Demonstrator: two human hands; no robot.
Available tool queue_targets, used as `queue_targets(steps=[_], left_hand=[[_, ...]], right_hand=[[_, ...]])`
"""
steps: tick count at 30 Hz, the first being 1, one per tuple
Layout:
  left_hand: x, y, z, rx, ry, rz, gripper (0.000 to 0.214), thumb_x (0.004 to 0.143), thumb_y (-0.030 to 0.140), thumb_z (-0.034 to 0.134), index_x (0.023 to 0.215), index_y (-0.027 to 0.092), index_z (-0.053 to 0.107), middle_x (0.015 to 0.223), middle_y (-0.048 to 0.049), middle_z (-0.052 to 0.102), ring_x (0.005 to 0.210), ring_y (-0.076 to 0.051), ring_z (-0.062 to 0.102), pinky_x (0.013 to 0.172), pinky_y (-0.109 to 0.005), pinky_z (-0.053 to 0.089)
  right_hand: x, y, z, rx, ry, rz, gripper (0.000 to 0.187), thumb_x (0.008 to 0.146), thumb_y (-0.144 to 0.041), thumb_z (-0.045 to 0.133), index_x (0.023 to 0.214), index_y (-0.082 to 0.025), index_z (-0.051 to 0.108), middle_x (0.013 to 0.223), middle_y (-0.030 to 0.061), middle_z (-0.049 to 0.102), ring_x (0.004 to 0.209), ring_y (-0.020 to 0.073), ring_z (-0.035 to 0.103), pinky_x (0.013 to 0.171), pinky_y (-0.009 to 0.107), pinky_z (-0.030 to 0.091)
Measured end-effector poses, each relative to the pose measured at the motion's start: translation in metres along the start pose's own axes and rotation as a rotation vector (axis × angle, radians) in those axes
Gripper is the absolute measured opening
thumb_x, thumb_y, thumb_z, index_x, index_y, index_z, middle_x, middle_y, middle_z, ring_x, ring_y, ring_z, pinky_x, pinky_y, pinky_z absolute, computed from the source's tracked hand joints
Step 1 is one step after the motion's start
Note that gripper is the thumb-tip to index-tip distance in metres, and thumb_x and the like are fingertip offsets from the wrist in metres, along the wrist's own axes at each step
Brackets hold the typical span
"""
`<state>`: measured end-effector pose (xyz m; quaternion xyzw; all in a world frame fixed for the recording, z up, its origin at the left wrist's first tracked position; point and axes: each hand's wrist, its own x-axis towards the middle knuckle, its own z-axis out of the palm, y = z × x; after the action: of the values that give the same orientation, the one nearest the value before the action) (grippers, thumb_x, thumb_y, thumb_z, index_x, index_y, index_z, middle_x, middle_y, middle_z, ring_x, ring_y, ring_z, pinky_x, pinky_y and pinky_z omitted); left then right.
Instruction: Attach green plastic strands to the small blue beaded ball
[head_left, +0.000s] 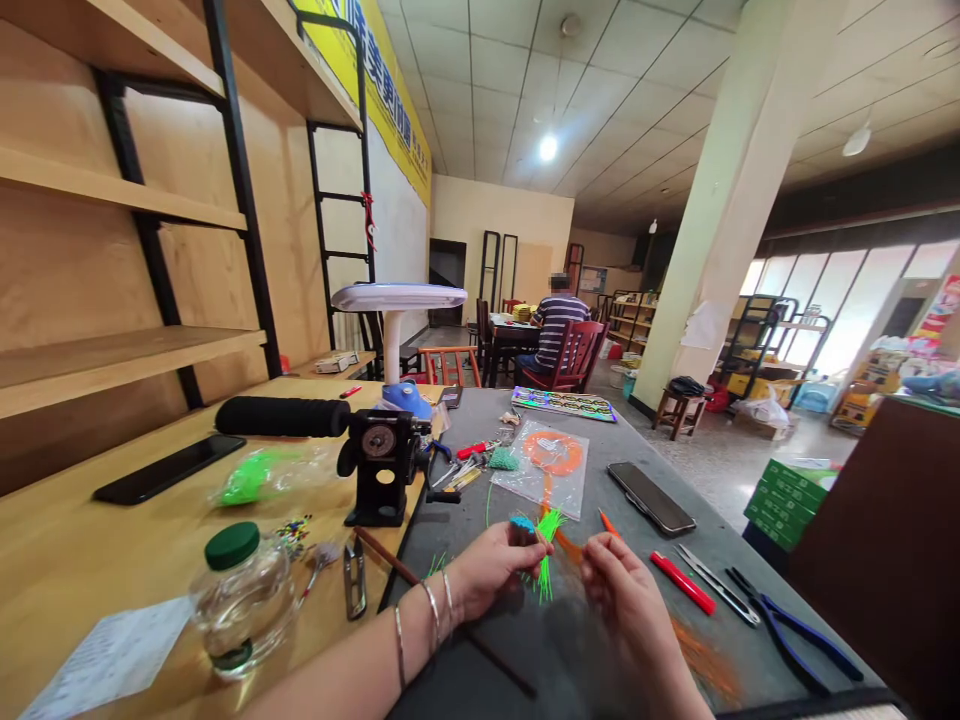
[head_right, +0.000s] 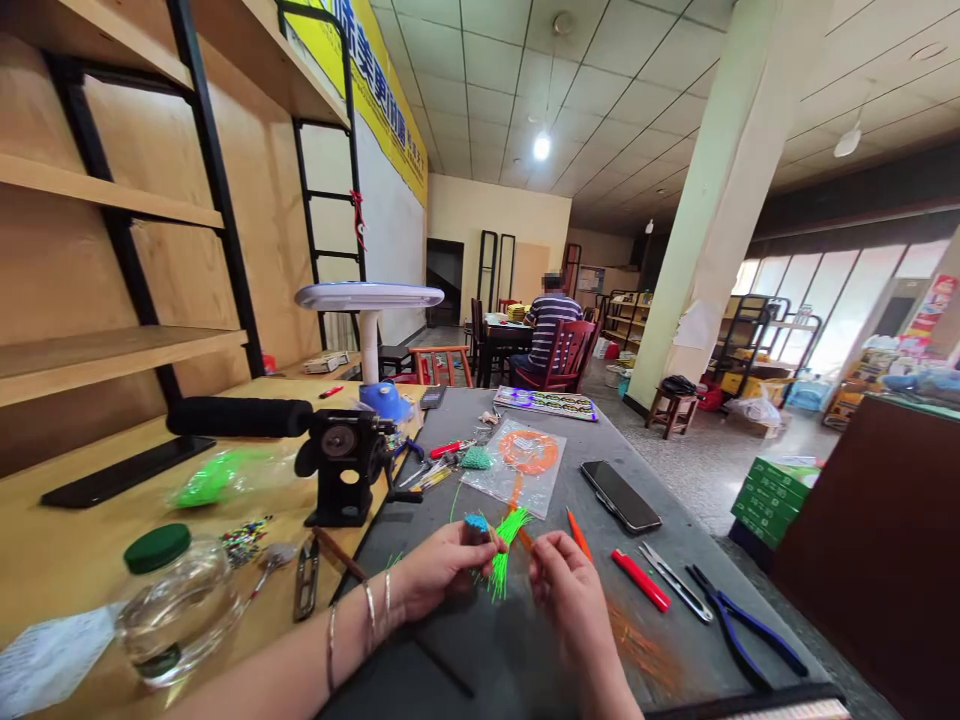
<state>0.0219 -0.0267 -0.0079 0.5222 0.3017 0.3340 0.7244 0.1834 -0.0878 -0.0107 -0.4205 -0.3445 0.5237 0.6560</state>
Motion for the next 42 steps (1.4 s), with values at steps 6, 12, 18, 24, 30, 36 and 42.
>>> queue_targets(steps=[6,12,18,24,30,36,42], left_hand=[[0.005,0.000,-0.010,-0.223,-0.035,-0.095,0.040,0.051,0.031,0.086,0.074,0.013,0.058,0.064,0.0038,0.049,0.050,-0.003,0.040,0.042,-0.019,0.005],[0.007,-0.005,-0.013,-0.318,-0.037,-0.134,0.034,0.056,0.024,0.084,0.074,0.012,0.058,0.064,0.0028,0.051,0.048,-0.002,0.041,0.039,-0.015,0.006],[0.006,-0.004,-0.011,-0.354,-0.015,-0.139,0.031,0.058,0.016,0.082,0.079,0.013,0.059,0.057,0.0039,0.051,0.044,-0.002,0.040,0.038,-0.014,0.005],[0.009,-0.006,-0.013,-0.361,0.015,-0.125,0.030,0.058,0.016,0.081,0.079,0.012,0.060,0.054,0.0044,0.050,0.042,-0.003,0.039,0.038,-0.014,0.006],[0.008,-0.005,-0.013,-0.361,0.017,-0.124,0.030,0.056,0.016,0.083,0.077,0.012,0.061,0.055,0.0039,0.051,0.043,-0.003,0.041,0.037,-0.014,0.007],[0.008,-0.007,-0.014,-0.367,0.008,-0.117,0.031,0.057,0.017,0.083,0.079,0.010,0.062,0.057,0.0030,0.052,0.043,-0.002,0.040,0.037,-0.014,0.009],[0.008,-0.007,-0.013,-0.344,0.008,-0.128,0.028,0.063,0.017,0.081,0.080,0.012,0.060,0.053,0.0046,0.050,0.041,-0.002,0.040,0.037,-0.014,0.012]], right_hand=[[-0.007,0.025,0.012,-0.265,-0.132,0.083,0.050,0.058,-0.060,0.074,0.064,-0.018,0.049,0.047,-0.0090,0.046,0.036,0.0011,0.030,0.037,0.015,0.018],[-0.003,0.029,0.020,-0.279,-0.156,0.096,0.043,0.062,-0.056,0.070,0.064,-0.019,0.048,0.046,-0.0093,0.046,0.035,0.0017,0.029,0.036,0.016,0.018],[-0.005,0.027,0.032,-0.250,-0.152,0.071,0.031,0.065,-0.046,0.068,0.065,-0.018,0.055,0.055,-0.0044,0.057,0.039,0.0047,0.040,0.036,0.016,0.028],[-0.005,0.026,0.038,-0.265,-0.147,0.065,0.029,0.065,-0.044,0.069,0.063,-0.017,0.057,0.054,-0.0036,0.058,0.040,0.0053,0.042,0.036,0.015,0.028],[-0.003,0.028,0.038,-0.257,-0.145,0.075,0.028,0.065,-0.043,0.067,0.064,-0.017,0.058,0.055,-0.0031,0.060,0.040,0.0049,0.042,0.036,0.015,0.028],[-0.001,0.028,0.037,-0.229,-0.140,0.086,0.028,0.063,-0.043,0.069,0.065,-0.016,0.058,0.056,-0.0027,0.061,0.039,0.0048,0.044,0.035,0.015,0.029],[0.000,0.030,0.036,-0.226,-0.150,0.079,0.028,0.065,-0.042,0.068,0.066,-0.016,0.058,0.056,-0.0026,0.061,0.040,0.0047,0.045,0.035,0.014,0.028]])
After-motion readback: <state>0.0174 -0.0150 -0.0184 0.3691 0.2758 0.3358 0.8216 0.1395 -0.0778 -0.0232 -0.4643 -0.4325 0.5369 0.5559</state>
